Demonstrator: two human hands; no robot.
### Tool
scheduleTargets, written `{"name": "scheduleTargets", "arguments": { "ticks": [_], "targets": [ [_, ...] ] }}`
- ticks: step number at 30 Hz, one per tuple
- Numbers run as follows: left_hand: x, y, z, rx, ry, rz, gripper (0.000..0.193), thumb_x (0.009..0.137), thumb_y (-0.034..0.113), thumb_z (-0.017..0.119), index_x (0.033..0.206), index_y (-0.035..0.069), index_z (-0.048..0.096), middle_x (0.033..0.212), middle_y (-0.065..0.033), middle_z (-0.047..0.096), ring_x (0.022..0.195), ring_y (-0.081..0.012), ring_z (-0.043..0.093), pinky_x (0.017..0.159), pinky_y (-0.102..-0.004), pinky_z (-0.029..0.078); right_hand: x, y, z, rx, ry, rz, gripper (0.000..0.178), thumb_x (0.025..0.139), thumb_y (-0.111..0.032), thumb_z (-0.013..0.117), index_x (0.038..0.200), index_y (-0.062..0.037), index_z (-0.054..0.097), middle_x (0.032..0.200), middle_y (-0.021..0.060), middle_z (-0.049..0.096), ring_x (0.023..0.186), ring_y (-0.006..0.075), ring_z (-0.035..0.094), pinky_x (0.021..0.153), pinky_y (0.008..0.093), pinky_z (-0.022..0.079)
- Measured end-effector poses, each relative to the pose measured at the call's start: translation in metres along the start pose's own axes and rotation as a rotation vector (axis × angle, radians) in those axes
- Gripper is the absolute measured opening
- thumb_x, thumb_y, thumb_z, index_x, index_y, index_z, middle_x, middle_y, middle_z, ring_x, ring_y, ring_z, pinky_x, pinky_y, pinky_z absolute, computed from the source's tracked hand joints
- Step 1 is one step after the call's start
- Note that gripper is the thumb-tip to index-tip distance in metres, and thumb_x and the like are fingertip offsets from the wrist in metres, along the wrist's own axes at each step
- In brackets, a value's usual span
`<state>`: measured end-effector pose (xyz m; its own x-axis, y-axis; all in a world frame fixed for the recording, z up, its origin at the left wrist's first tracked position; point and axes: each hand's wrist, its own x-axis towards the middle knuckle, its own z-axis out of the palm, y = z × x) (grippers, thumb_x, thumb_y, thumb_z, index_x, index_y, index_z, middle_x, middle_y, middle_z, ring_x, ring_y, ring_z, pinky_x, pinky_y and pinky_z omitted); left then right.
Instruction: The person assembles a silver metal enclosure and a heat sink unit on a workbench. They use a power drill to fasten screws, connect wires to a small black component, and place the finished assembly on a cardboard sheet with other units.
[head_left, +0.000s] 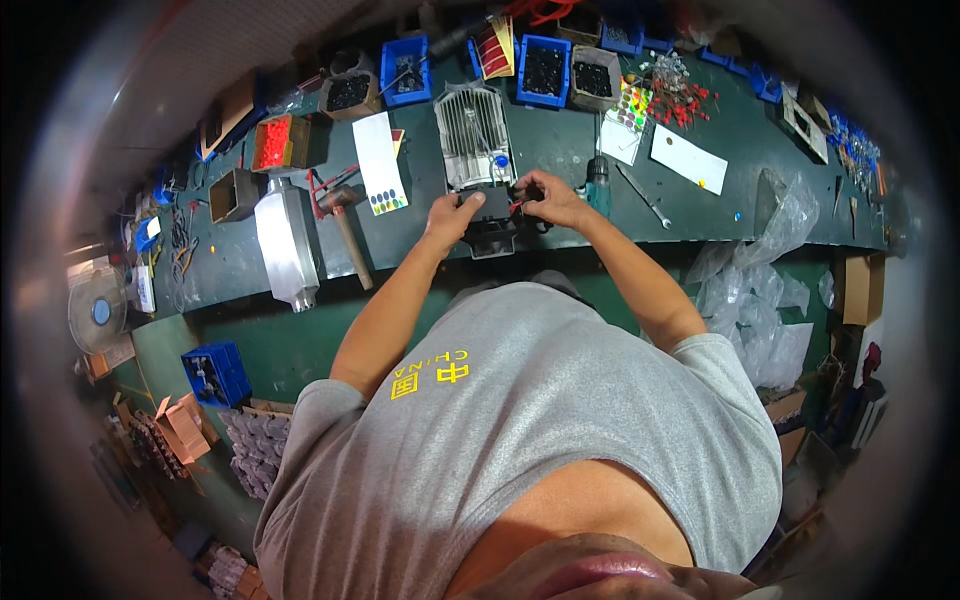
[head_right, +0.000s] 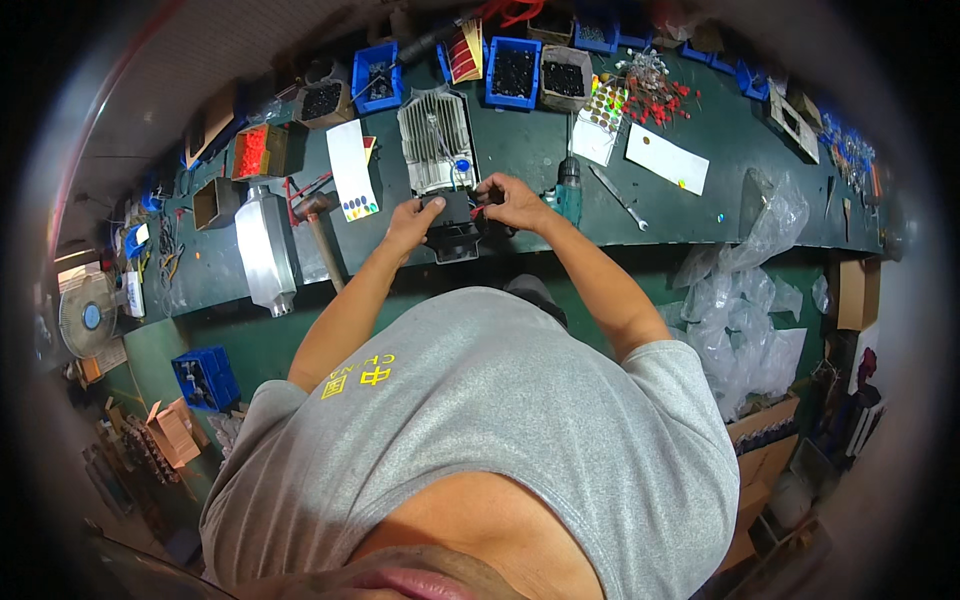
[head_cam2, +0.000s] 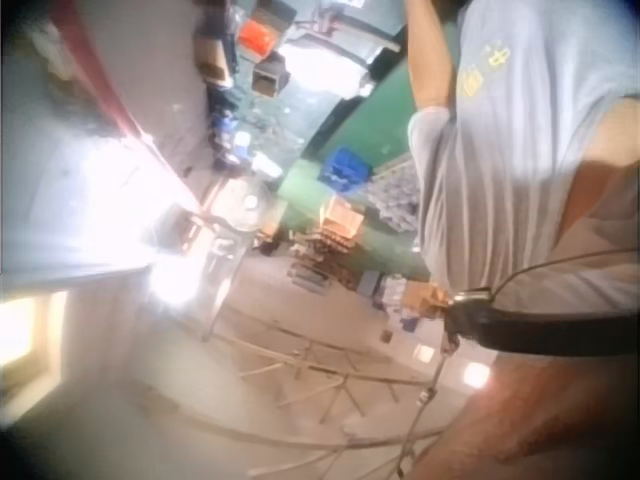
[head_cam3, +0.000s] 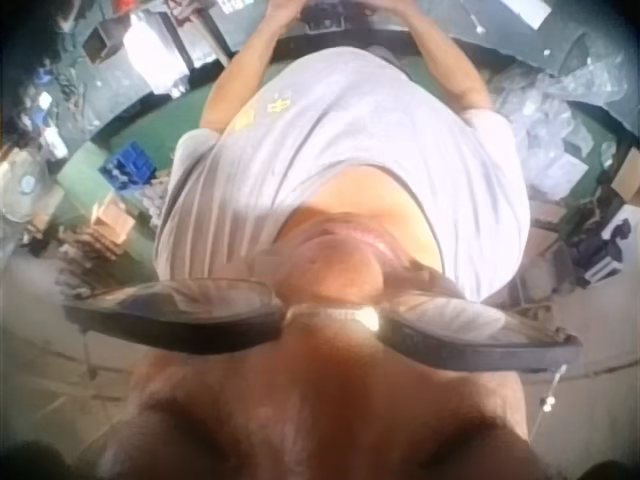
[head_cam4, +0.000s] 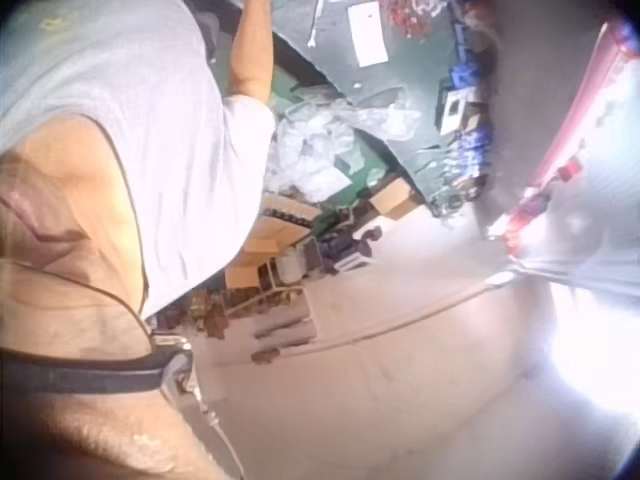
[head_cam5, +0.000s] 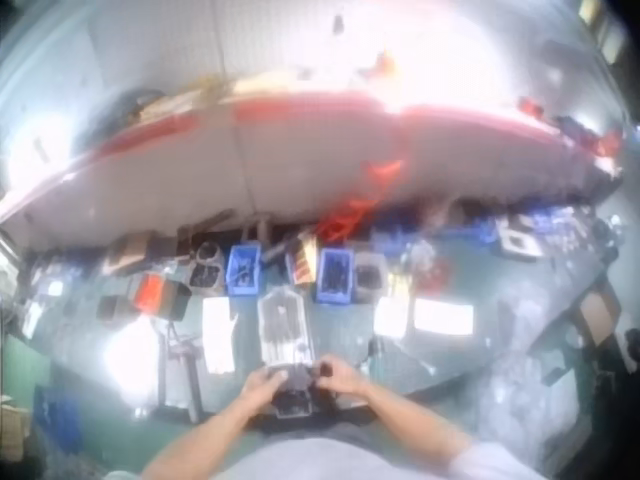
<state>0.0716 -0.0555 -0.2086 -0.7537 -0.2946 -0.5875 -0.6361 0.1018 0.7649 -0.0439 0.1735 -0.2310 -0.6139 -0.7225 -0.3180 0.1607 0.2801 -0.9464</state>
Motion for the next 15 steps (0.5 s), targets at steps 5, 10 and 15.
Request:
{"name": "scheduleTargets", "arguments": {
  "ticks": [5, 10, 15],
  "targets": [
    [-0.009, 0.008, 0.002, -0.012, 0.005, 0.010, 0.049, 0.089, 0.049, 0.072, 0.087, 0.000, 0.066, 0.066, -0.0019, 0.055, 0.054, -0.0118, 0.048, 0.048, -0.0314, 0.036, -0.009, 0.027, -0.008, 0.027, 0.058, -0.135, 0.044, 0.080, 0.003, 0.069, 0.121, 0.0004, 0.055, 0.110, 0.0090, 0.065, 0.103, 0.0175, 0.063, 0.095, 0.0307, 0.049],
    [-0.011, 0.010, 0.001, -0.004, 0.006, 0.004, 0.048, 0.089, 0.049, 0.072, 0.087, 0.001, 0.066, 0.065, -0.0008, 0.054, 0.054, -0.0112, 0.046, 0.048, -0.0304, 0.036, -0.013, 0.024, -0.020, -0.119, 0.026, -0.111, 0.034, 0.087, -0.005, 0.072, 0.118, 0.0014, 0.061, 0.107, 0.0083, 0.066, 0.105, 0.0163, 0.063, 0.096, 0.0305, 0.049],
    [-0.010, 0.008, 0.002, -0.013, 0.003, 0.015, 0.048, 0.089, 0.049, 0.072, 0.086, 0.001, 0.065, 0.065, -0.0007, 0.053, 0.054, -0.0111, 0.046, 0.048, -0.0302, 0.037, -0.019, 0.002, -0.036, -0.164, -0.059, -0.037, 0.026, 0.095, -0.021, 0.068, 0.109, 0.0004, 0.066, 0.087, 0.0037, 0.068, 0.085, 0.0121, 0.064, 0.077, 0.0278, 0.052]
  ]
}}
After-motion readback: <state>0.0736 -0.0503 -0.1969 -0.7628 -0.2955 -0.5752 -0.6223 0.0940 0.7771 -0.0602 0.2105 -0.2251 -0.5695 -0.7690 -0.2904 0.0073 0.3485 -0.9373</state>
